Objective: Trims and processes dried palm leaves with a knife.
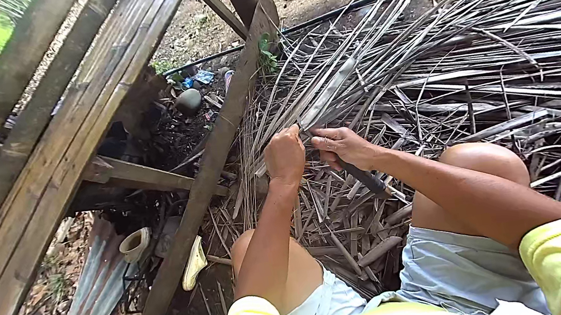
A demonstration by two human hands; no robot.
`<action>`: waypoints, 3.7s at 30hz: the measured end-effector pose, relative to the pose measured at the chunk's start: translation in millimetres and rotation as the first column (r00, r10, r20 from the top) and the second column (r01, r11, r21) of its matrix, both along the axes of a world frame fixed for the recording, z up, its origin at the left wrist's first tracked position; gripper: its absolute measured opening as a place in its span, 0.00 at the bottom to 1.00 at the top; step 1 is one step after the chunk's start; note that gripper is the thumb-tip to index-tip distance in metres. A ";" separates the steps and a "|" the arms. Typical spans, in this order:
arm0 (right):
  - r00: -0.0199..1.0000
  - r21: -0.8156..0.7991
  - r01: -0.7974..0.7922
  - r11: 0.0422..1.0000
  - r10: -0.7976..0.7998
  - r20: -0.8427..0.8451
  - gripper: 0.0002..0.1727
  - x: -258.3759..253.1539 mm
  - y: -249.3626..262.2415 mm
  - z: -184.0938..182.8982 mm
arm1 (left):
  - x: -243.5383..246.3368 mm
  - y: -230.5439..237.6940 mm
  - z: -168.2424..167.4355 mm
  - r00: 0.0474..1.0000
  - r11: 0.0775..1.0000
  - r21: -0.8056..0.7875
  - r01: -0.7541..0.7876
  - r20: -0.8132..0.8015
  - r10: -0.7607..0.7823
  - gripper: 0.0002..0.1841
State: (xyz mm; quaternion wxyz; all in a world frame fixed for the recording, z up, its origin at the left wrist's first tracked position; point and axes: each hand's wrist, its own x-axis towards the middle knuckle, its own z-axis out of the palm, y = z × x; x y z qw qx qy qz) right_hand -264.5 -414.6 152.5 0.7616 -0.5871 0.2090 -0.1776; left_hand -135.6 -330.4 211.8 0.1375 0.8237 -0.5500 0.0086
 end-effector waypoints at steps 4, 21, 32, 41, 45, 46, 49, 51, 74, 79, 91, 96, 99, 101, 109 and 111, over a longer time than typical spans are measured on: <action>0.993 -0.246 0.083 0.966 -0.102 -0.065 0.14 1.9 -9.7 -4.0 | -6.8 1.8 -3.6 0.999 0.999 0.001 0.036 0.022 -0.036 0.14; 0.739 -0.152 0.652 0.743 -0.667 -0.091 0.23 -36.9 -104.6 -8.8 | -4.4 29.1 16.7 0.999 1.000 -0.025 0.004 0.033 -0.004 0.10; 0.984 -0.264 0.099 0.959 -0.134 -0.117 0.33 -6.1 -3.2 -1.3 | 2.2 -2.1 5.7 0.919 0.991 0.119 -0.055 -0.381 0.096 0.16; 0.869 0.043 0.493 0.869 -0.491 -0.058 0.27 -25.1 -62.7 1.2 | 7.0 8.7 12.4 0.902 0.994 0.105 0.030 -0.431 0.018 0.13; 0.654 0.082 0.757 0.649 -0.754 -0.066 0.26 -43.8 -99.5 -4.1 | 13.2 16.4 18.7 0.938 0.987 0.159 -0.015 -0.340 0.069 0.13; 0.627 0.084 0.778 0.622 -0.776 -0.060 0.26 -45.5 -99.4 -1.8 | 12.5 17.1 20.4 0.948 0.984 0.174 -0.035 -0.305 0.087 0.14; 0.760 0.008 0.649 0.761 -0.648 -0.040 0.23 -39.3 -68.1 7.1 | 8.9 13.1 19.4 0.975 0.978 0.199 -0.068 -0.193 0.107 0.19; 0.906 -0.039 0.417 0.908 -0.419 -0.061 0.24 -30.1 -35.6 13.0 | 7.4 7.8 17.6 0.977 0.970 0.232 -0.071 -0.178 0.114 0.24; 0.874 0.145 0.480 0.865 -0.486 0.007 0.23 -18.4 -64.4 5.4 | -17.5 17.4 28.2 0.990 0.999 0.033 -0.026 -0.135 0.030 0.17; 0.778 0.247 0.604 0.758 -0.628 0.024 0.18 -39.8 -99.5 2.0 | -2.6 24.3 32.6 0.984 0.999 0.037 -0.003 -0.178 0.009 0.17; 0.768 0.274 0.609 0.745 -0.640 0.032 0.13 -47.2 -64.8 15.4 | 45.6 16.5 18.3 0.791 0.872 -0.336 -0.355 -0.606 0.088 0.14; 0.996 0.108 -0.063 0.992 0.055 0.075 0.24 -38.3 -33.1 14.5 | 28.9 1.0 6.0 0.717 0.776 -0.508 -0.373 -0.689 -0.107 0.08; 0.962 0.175 -0.272 0.946 0.262 0.079 0.25 -33.6 -22.6 12.7 | 14.9 -6.2 -4.7 0.632 0.780 -0.424 -0.460 -0.774 -0.049 0.05; 0.957 0.280 -0.289 0.915 0.278 0.080 0.24 -30.3 -21.1 4.6 | 5.9 -8.1 -6.6 0.528 0.783 -0.370 -0.501 -0.847 -0.062 0.04; 0.946 0.507 -0.288 0.812 0.159 0.283 0.27 -28.2 -24.9 -10.9 | -5.2 -9.1 -6.8 0.079 0.751 -0.083 -0.655 -0.996 -0.041 0.06; 0.959 0.560 -0.239 0.793 0.101 0.266 0.28 -27.7 -25.0 -6.9 | -6.7 -9.3 -8.7 0.026 0.746 -0.035 -0.665 -0.999 -0.023 0.07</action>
